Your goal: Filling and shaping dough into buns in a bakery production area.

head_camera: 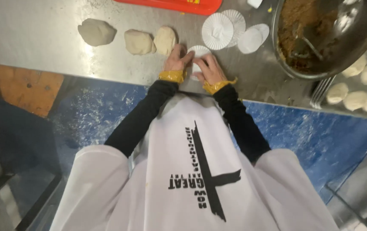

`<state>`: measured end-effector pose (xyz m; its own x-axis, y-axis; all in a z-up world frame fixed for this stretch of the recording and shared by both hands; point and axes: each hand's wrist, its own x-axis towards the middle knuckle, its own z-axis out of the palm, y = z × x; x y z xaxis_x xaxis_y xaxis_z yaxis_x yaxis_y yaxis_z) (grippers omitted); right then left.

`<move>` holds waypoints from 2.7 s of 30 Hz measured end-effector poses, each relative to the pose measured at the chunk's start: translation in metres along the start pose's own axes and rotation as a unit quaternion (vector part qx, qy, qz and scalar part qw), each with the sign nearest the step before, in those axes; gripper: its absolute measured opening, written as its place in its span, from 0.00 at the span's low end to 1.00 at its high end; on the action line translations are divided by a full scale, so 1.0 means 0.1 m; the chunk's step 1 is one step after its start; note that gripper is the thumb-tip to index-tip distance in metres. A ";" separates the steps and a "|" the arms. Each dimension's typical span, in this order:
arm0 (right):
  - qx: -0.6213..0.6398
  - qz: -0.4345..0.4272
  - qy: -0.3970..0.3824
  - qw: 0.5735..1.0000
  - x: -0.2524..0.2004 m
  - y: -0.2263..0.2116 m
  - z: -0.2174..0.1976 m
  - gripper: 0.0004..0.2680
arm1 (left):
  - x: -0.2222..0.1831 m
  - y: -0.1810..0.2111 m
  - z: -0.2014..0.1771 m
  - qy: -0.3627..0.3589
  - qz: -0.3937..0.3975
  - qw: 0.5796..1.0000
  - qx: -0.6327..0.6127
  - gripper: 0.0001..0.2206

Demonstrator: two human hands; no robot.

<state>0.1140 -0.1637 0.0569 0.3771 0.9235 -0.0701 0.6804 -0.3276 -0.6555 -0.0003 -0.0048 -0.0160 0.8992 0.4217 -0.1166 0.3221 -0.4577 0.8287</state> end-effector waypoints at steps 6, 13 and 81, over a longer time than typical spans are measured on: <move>0.034 0.003 0.013 0.999 -0.10 -0.07 -0.08 0.26 | -0.03 -0.06 0.04 0.027 0.065 0.996 0.047 0.17; 0.089 0.035 0.087 0.992 -0.13 -0.08 -0.08 0.26 | -0.03 0.03 -0.06 0.031 0.088 0.995 0.036 0.25; 0.036 -0.076 0.013 0.996 -0.46 -0.74 -1.11 0.36 | -0.24 1.84 -0.43 -0.152 -0.147 0.633 -0.744 0.29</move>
<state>0.1157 -0.2044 0.1926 0.2898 0.9555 0.0543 0.6851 -0.1675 -0.7089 0.0242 -0.0657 0.1624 0.9532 0.0439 -0.2992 0.0562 0.9465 0.3179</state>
